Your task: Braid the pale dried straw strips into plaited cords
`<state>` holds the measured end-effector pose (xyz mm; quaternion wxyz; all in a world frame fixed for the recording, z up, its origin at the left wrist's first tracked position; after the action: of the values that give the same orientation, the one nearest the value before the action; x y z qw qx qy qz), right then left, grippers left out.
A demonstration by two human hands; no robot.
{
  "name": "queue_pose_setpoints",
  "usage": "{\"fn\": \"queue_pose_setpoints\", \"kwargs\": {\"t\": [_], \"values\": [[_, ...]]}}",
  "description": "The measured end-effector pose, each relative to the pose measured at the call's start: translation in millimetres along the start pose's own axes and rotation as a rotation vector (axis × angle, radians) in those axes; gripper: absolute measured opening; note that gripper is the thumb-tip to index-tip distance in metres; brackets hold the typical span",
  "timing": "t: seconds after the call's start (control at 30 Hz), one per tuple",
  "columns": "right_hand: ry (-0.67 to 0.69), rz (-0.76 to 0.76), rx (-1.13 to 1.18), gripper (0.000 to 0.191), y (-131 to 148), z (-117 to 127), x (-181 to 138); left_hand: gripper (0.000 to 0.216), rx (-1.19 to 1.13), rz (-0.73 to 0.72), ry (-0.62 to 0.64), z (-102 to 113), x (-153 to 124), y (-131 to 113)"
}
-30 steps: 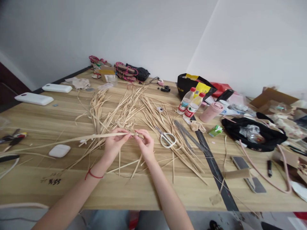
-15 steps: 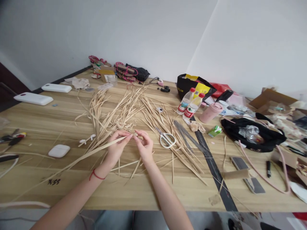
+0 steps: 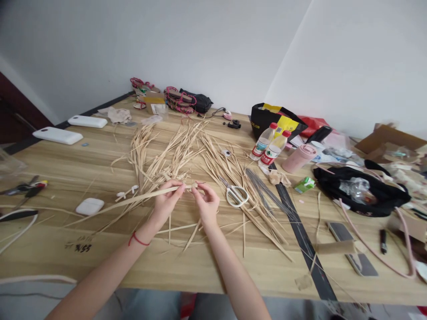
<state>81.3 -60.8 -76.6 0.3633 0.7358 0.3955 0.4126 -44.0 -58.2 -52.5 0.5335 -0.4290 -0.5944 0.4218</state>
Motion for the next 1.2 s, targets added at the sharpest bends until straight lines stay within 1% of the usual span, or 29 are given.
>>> {"fn": "queue_pose_setpoints", "kwargs": {"t": [0.27,0.47,0.63,0.73,0.93,1.07,1.2], "values": [[0.018,0.038,-0.020,0.020,-3.8,2.0,-0.2,0.016,0.028,-0.015,-0.007,-1.4,-1.8,6.5],[0.028,0.046,-0.067,0.019,0.0,1.2,-2.0,0.017,0.025,-0.008,-0.032,-1.4,-0.9,6.9],[0.036,0.053,-0.082,0.022,3.8,0.1,-2.3,0.016,0.023,0.005,-0.010,-1.4,0.0,7.5],[0.036,0.053,-0.077,0.022,6.0,-0.8,-2.9,0.015,0.030,0.001,-0.015,-0.8,0.2,6.7],[0.018,0.080,-0.077,0.018,7.7,-2.3,-2.5,0.013,0.128,-0.057,0.005,0.1,-2.2,1.6],[0.034,0.085,-0.109,0.018,7.8,-2.0,-2.5,0.014,0.124,-0.047,0.004,-1.3,-3.4,0.1],[0.011,0.092,-0.113,0.018,8.2,-2.0,-3.3,0.014,0.125,-0.045,0.002,-2.3,-3.6,1.1]]}}
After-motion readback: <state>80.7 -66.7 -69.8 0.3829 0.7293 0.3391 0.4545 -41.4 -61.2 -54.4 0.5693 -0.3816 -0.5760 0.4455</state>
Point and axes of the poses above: each hand's wrist, its own x-axis towards the middle knuckle, its own z-axis out of the back of the hand, y = z × x, the point moved 1 cm from there along x, towards the middle knuckle, and after that the axes turned 4 degrees about z, right-handed, at the moved point
